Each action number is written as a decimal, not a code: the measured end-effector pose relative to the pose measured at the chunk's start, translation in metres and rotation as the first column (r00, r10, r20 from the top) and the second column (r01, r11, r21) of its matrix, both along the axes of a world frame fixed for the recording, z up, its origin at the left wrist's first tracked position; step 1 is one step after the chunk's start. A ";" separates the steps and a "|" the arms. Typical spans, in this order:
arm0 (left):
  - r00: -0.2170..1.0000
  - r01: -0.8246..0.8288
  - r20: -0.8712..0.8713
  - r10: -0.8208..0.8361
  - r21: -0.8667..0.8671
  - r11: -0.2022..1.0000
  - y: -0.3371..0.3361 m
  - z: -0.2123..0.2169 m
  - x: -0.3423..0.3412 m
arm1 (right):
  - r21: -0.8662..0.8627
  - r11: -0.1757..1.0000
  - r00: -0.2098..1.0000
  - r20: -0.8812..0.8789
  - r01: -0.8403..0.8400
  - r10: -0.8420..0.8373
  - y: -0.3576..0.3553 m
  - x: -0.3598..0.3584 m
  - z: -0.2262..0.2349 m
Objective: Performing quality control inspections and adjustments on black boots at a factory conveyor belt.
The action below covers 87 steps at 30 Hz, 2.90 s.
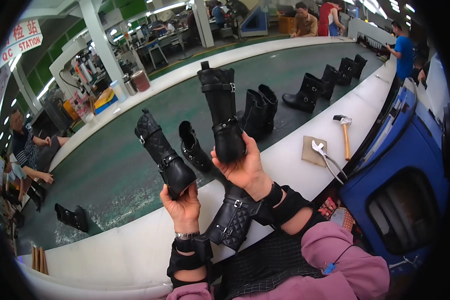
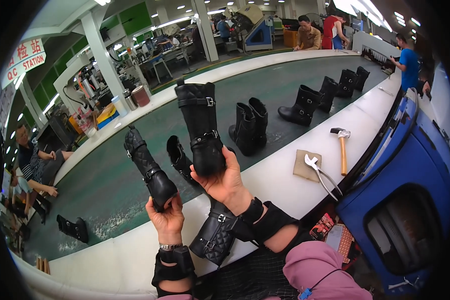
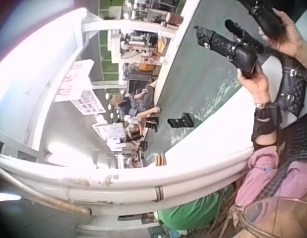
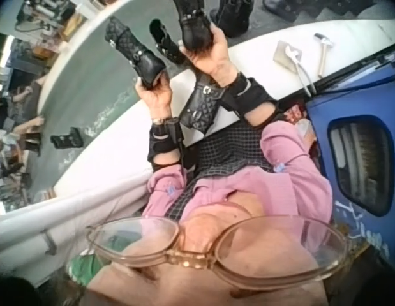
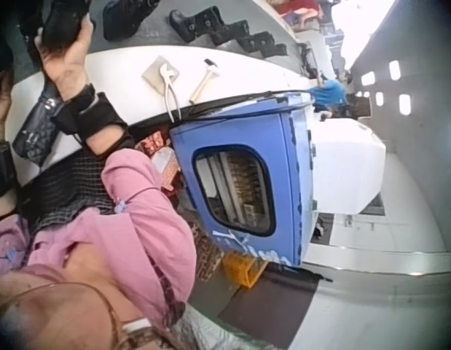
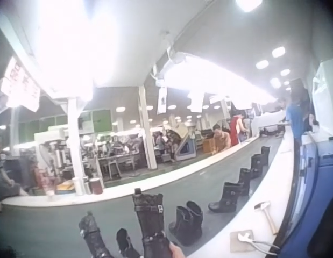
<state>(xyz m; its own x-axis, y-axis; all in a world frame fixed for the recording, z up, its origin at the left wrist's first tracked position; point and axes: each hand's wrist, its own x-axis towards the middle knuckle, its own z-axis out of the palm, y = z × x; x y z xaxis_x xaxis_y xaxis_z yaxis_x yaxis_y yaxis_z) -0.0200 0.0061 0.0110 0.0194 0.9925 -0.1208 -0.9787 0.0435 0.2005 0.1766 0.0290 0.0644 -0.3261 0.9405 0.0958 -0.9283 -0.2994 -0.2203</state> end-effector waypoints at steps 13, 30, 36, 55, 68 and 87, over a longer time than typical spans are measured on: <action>1.000 0.013 -0.005 -0.013 0.026 1.000 -0.001 -0.003 0.003 | -0.156 0.974 0.984 0.092 0.165 -0.152 0.004 0.065 0.001; 0.997 0.076 0.024 -0.078 0.072 0.994 -0.012 0.015 0.014 | -0.154 0.984 0.995 -0.026 0.091 -0.096 0.000 0.096 -0.004; 0.987 0.142 -0.108 -0.123 0.187 0.972 -0.033 0.092 0.071 | -0.142 0.985 0.994 0.042 0.102 -0.097 -0.007 0.099 -0.004; 0.937 0.347 -0.110 -0.331 0.368 0.862 -0.034 0.100 0.107 | -0.068 0.977 0.972 0.132 0.204 -0.194 -0.042 0.091 0.017; 0.984 0.171 -0.086 -0.156 0.215 0.962 0.006 0.065 0.061 | -0.139 0.981 0.974 0.202 0.137 -0.108 -0.011 0.065 -0.015; 0.926 -0.019 -0.366 0.092 0.199 0.980 -0.008 0.108 0.095 | 0.092 0.882 0.862 0.186 0.462 -0.471 -0.032 0.080 0.045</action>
